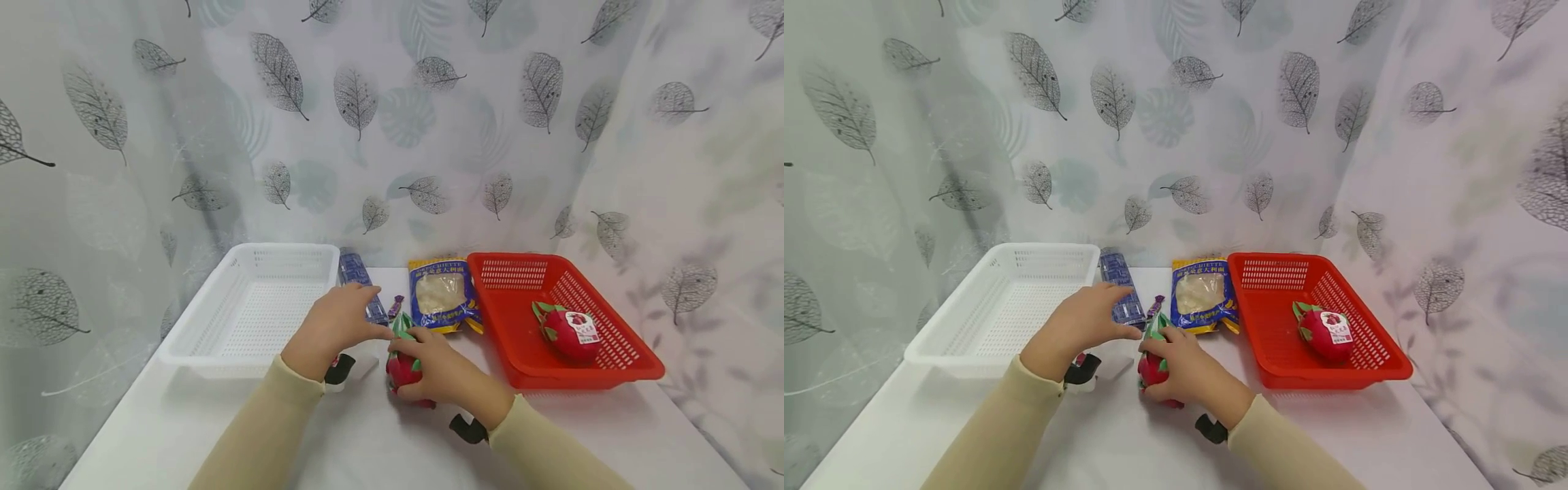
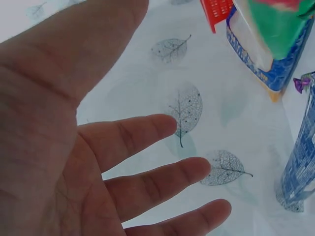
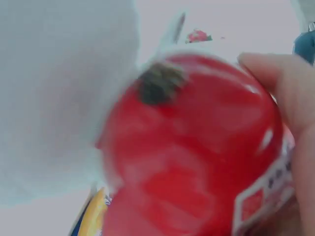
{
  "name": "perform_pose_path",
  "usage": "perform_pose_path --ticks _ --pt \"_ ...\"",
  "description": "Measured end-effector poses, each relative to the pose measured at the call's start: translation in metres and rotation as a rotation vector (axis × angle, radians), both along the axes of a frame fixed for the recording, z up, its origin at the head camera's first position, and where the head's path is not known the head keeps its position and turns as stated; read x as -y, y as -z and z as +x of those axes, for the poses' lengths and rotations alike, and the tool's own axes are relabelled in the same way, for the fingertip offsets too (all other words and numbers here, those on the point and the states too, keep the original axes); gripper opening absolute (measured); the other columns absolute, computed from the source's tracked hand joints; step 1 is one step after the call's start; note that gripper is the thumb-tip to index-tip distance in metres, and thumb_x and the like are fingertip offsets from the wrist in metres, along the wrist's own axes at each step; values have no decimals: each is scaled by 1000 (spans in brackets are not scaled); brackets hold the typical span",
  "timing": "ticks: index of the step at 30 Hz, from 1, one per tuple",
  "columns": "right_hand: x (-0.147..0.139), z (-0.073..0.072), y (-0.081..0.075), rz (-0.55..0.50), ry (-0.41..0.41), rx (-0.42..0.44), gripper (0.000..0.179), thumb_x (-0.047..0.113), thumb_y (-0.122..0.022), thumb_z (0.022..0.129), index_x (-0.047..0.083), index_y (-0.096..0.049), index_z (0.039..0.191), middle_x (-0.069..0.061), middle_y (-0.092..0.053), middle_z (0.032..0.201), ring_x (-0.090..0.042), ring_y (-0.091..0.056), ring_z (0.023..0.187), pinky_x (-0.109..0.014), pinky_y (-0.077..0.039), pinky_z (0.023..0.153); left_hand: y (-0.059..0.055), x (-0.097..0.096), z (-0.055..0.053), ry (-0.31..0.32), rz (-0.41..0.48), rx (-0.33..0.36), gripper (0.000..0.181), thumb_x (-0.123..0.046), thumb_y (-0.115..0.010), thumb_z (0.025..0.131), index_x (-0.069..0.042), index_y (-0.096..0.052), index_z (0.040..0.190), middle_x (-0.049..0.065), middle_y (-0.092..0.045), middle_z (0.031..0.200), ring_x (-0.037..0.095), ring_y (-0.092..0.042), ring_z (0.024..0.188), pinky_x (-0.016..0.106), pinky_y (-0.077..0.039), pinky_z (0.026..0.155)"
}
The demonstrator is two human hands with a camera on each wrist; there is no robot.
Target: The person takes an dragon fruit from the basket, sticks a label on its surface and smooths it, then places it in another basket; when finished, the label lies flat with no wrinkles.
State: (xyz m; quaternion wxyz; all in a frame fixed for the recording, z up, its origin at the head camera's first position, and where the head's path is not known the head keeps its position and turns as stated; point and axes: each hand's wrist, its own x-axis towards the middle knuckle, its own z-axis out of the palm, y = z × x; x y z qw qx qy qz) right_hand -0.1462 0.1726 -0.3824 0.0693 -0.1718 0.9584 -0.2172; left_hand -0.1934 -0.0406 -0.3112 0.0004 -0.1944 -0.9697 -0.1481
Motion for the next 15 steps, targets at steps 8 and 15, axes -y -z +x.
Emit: perform_pose_path --ticks 8,15 --pt "-12 10 -11 -173 160 -308 79 33 -97 77 34 -60 148 -8 -43 162 -35 -44 147 -53 -66 87 1 -4 -1 -14 35 -80 69 -58 -66 100 -15 -59 152 13 -62 151 39 -60 138 57 -53 112" --pt "-52 10 -53 -190 184 -481 80 30 -96 79 29 -58 150 -12 -41 164 -39 -38 150 -58 -65 87 9 -16 -1 -25 125 -152 57 -49 -60 107 -11 -60 150 13 -66 147 37 -63 136 53 -51 116"
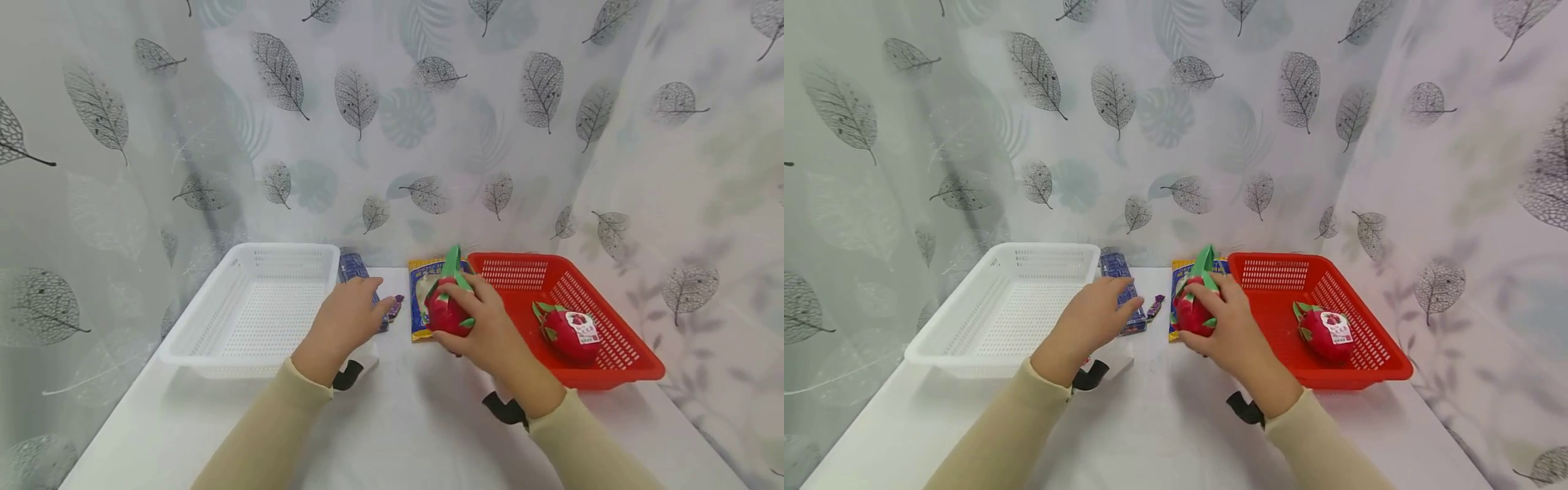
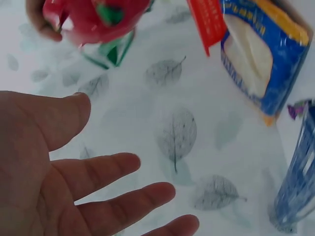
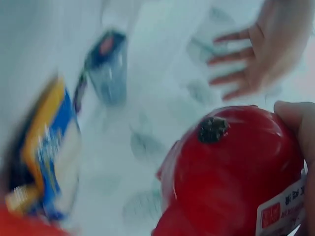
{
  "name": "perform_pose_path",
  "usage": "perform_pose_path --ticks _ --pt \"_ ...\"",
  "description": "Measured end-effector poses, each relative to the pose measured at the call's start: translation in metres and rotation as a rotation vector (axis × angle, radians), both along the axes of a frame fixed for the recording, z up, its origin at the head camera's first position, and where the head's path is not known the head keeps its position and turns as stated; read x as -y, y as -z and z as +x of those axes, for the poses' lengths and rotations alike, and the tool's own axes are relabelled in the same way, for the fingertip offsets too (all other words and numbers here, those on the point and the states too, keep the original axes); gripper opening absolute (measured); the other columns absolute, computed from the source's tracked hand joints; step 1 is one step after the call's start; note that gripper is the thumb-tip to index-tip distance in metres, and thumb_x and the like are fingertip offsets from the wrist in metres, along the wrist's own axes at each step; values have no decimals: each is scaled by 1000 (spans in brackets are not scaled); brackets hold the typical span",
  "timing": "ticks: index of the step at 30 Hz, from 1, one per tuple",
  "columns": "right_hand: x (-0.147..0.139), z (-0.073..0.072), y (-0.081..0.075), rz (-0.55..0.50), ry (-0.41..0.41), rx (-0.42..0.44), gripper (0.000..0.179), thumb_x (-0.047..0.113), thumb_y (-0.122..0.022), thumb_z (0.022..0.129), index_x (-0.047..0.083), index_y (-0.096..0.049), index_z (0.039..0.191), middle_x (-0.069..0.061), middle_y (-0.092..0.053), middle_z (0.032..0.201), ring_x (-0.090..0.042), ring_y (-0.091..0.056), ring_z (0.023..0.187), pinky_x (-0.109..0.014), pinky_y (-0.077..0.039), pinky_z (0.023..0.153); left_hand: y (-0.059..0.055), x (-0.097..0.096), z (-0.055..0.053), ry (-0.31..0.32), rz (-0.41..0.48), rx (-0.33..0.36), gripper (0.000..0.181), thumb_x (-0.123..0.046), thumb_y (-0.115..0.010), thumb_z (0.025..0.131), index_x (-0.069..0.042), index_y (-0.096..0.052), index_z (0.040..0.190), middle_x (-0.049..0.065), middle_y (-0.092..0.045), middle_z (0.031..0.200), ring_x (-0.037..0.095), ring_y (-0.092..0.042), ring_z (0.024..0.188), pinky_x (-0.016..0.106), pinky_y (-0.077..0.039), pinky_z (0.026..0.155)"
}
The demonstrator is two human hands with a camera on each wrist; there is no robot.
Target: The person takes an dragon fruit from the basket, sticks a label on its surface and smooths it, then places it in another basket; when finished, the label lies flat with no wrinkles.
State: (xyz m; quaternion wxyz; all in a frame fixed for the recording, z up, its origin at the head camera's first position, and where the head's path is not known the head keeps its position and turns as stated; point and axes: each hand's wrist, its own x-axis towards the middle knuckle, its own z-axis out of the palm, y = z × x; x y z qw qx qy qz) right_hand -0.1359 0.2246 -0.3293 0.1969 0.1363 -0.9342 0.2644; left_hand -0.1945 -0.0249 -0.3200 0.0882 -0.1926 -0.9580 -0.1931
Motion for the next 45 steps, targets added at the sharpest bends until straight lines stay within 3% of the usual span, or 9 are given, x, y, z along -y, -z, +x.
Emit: perform_pose_path --ticks 7,13,17,23,27,30,35,42,45 --pt "-54 -6 -47 123 3 34 67 27 -91 85 25 -61 145 -17 -43 160 -43 -45 142 -59 -65 87 15 -39 15 114 69 66 64 -55 -60 105 -12 -57 153 11 -64 148 32 -62 137 50 -51 116" --pt "-88 -19 -79 233 13 222 70 32 -87 89 27 -56 151 -21 -42 159 -43 -57 129 -52 -66 84 34 -79 29 229 27 133 63 -57 -63 102 -17 -59 151 6 -68 144 28 -64 132 47 -53 113" --pt "-105 -37 -86 269 12 350 72 35 -86 89 24 -55 153 -23 -40 158 -44 -58 126 -49 -67 81 42 -105 34 280 39 197 68 -60 -67 99 -19 -58 153 0 -65 149 24 -61 139 44 -52 116" --pt "-124 -67 -75 342 9 438 73 35 -87 87 18 -58 151 -25 -49 148 -44 -58 123 -49 -67 79 50 -145 41 269 225 347 89 -68 -75 89 -32 -41 163 -11 -57 158 19 -56 145 46 -56 111" --pt "-133 -84 -62 346 4 518 73 35 -88 86 17 -58 150 -24 -54 143 -44 -59 123 -46 -68 76 58 -167 47 290 290 381 90 -65 -80 85 -38 -40 161 -17 -62 148 14 -63 134 42 -61 102" --pt "-137 -96 -52 351 -11 585 73 35 -88 86 16 -58 150 -21 -59 137 -39 -62 119 -44 -68 76 65 -177 50 289 237 359 90 -65 -80 85 -33 -44 160 -16 -64 146 12 -65 130 38 -61 101" --pt "-133 -115 -37 370 20 710 80 38 -93 79 21 -60 149 -14 -64 131 -33 -65 113 -43 -68 75 71 -178 52 230 115 297 92 -71 -72 89 -26 -44 163 -9 -59 156 17 -63 137 38 -59 106" --pt "-133 -126 -23 322 96 887 91 40 -98 71 25 -58 152 -16 -61 133 -38 -59 120 -48 -67 78 70 -180 54 205 65 278 88 -73 -68 91 -30 -43 163 -9 -64 150 17 -69 125 39 -63 97" --pt "-132 -129 -17 335 83 922 91 39 -98 70 26 -59 151 -12 -62 134 -37 -57 125 -49 -67 79 69 -181 54 193 45 285 88 -74 -66 92 -32 -40 165 -8 -72 137 17 -72 113 41 -63 95"
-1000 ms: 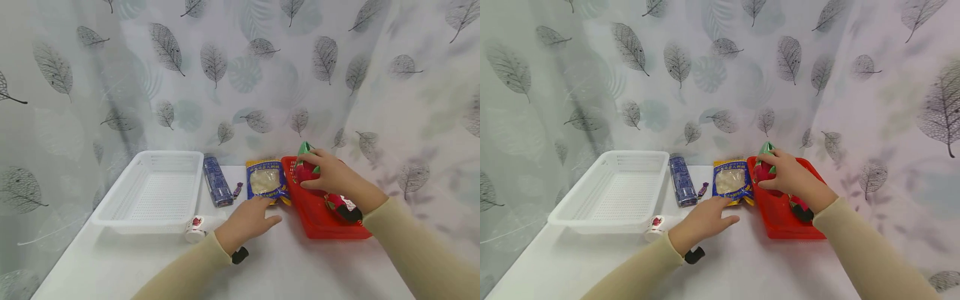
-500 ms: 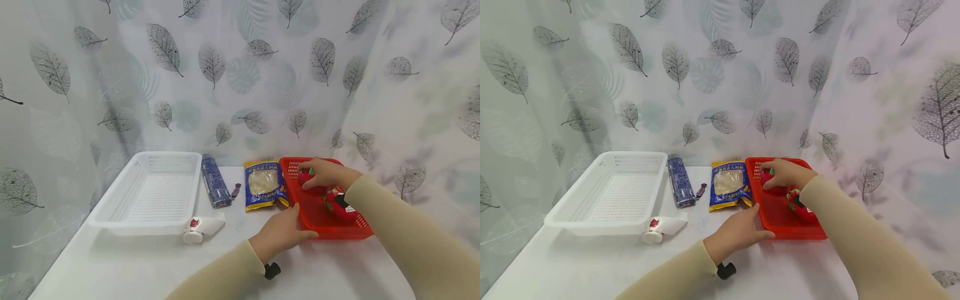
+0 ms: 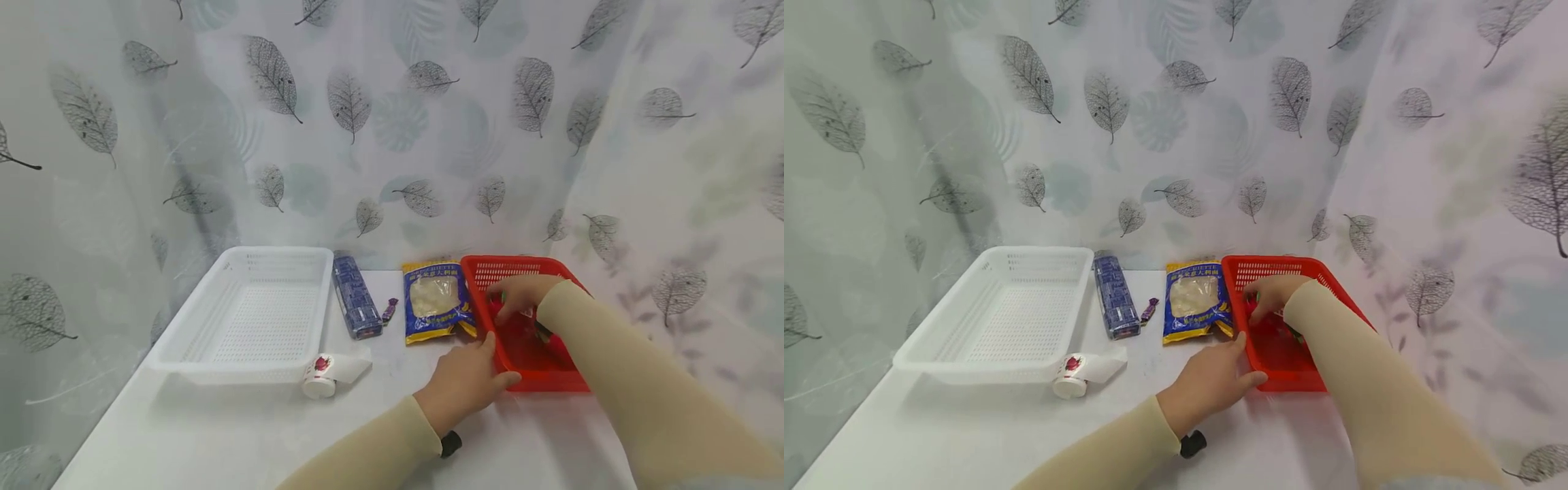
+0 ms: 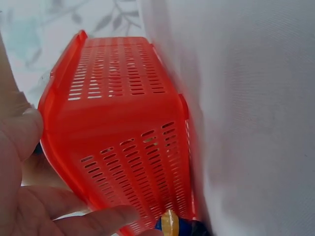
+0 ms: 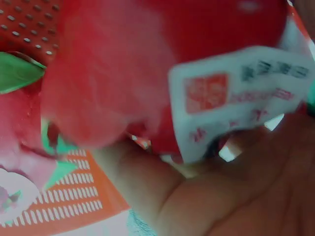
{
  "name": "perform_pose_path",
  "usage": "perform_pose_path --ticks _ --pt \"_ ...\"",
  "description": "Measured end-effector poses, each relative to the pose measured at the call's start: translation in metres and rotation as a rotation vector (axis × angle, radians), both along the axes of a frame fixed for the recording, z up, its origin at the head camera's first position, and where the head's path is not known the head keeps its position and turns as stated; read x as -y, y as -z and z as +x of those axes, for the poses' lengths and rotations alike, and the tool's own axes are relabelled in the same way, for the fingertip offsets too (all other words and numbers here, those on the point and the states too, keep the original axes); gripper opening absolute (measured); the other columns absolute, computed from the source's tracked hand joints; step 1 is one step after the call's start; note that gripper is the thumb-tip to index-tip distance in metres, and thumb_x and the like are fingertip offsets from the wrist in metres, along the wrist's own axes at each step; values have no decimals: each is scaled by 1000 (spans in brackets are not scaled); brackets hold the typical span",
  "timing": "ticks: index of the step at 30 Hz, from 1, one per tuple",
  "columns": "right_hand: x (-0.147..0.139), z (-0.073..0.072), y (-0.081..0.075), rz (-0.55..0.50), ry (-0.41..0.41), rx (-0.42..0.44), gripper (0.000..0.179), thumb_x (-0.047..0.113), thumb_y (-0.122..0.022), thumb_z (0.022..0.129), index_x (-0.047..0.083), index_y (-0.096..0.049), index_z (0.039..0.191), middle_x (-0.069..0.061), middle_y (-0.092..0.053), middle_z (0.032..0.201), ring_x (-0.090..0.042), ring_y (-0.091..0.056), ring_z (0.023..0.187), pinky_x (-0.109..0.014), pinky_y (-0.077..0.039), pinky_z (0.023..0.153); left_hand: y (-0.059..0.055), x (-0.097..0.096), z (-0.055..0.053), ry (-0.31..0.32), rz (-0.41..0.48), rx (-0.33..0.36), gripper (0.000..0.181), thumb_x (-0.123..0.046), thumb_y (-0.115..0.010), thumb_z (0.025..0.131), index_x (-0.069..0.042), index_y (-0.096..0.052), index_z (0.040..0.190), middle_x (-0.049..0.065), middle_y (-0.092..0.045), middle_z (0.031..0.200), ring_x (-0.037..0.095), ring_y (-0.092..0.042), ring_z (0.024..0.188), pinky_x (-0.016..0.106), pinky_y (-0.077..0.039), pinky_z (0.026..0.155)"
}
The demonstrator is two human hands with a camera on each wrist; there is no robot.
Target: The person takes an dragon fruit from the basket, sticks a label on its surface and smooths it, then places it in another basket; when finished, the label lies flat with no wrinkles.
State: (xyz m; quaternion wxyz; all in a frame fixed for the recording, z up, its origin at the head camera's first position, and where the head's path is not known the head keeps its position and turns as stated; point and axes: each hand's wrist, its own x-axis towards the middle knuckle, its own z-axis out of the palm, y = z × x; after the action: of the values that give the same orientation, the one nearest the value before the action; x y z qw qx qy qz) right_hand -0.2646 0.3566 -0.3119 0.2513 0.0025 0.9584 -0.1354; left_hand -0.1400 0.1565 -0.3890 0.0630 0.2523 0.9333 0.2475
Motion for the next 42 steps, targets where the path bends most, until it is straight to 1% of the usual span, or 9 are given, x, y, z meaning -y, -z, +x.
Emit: perform_pose_path --ticks 2,7,9,14,26,30,35,38,42 --pt "-1 0 3 1 -19 16 90 38 -98 70 25 -60 150 -11 -63 134 -37 -54 129 -51 -66 81 0 -2 2 -8 -21 0 88 -75 -64 92 -33 -38 165 -7 -75 125 19 -72 108 44 -62 95" --pt "-2 6 9 -47 64 52 98 35 -102 64 25 -59 152 -9 -63 137 -38 -51 133 -52 -67 79 1 -6 5 -3 -69 -21 87 -76 -61 94 -34 -36 166 -4 -76 106 23 -71 102 46 -62 90" --pt "-2 9 9 -56 86 51 99 34 -102 63 26 -59 152 -7 -63 136 -37 -51 133 -54 -67 79 0 -7 6 5 -79 -36 87 -77 -60 94 -33 -36 166 -3 -73 97 22 -69 95 44 -62 85" --pt "3 13 8 -67 59 51 93 32 -100 68 25 -58 152 -7 -65 136 -36 -53 132 -58 -65 83 -1 -6 5 7 -74 -23 87 -76 -60 94 -34 -36 166 -3 -62 82 18 -61 83 39 -60 77" --pt "-2 4 18 7 46 29 94 35 -100 68 29 -58 151 -7 -64 128 -35 -52 129 -60 -64 86 -1 -7 5 -11 -70 -30 86 -77 -60 94 -35 -37 166 -2 -73 109 20 -65 93 42 -61 84" --pt "-6 1 22 45 18 17 101 39 -99 68 29 -52 157 -6 -65 124 -34 -55 126 -62 -63 89 -3 -8 5 -18 -67 -22 86 -77 -60 93 -36 -36 166 -2 -73 112 21 -65 94 43 -61 86" --pt "-8 0 25 48 23 25 106 39 -99 68 30 -47 160 -7 -66 120 -34 -59 121 -61 -64 84 -4 -9 5 -27 -81 -21 87 -77 -60 93 -37 -35 166 -1 -71 107 22 -64 93 45 -61 86" --pt "-9 -1 27 50 -3 6 101 41 -99 68 32 -52 157 -6 -66 120 -32 -60 118 -62 -64 85 -4 -10 6 -34 -86 -21 87 -77 -60 93 -37 -35 166 -1 -71 107 22 -64 94 45 -61 87" --pt "-15 0 29 48 -89 -36 94 46 -98 68 30 -58 151 -3 -68 125 -29 -61 119 -63 -62 91 -2 -12 7 -31 -86 -25 87 -77 -60 93 -37 -36 166 0 -71 110 22 -65 95 47 -60 90"
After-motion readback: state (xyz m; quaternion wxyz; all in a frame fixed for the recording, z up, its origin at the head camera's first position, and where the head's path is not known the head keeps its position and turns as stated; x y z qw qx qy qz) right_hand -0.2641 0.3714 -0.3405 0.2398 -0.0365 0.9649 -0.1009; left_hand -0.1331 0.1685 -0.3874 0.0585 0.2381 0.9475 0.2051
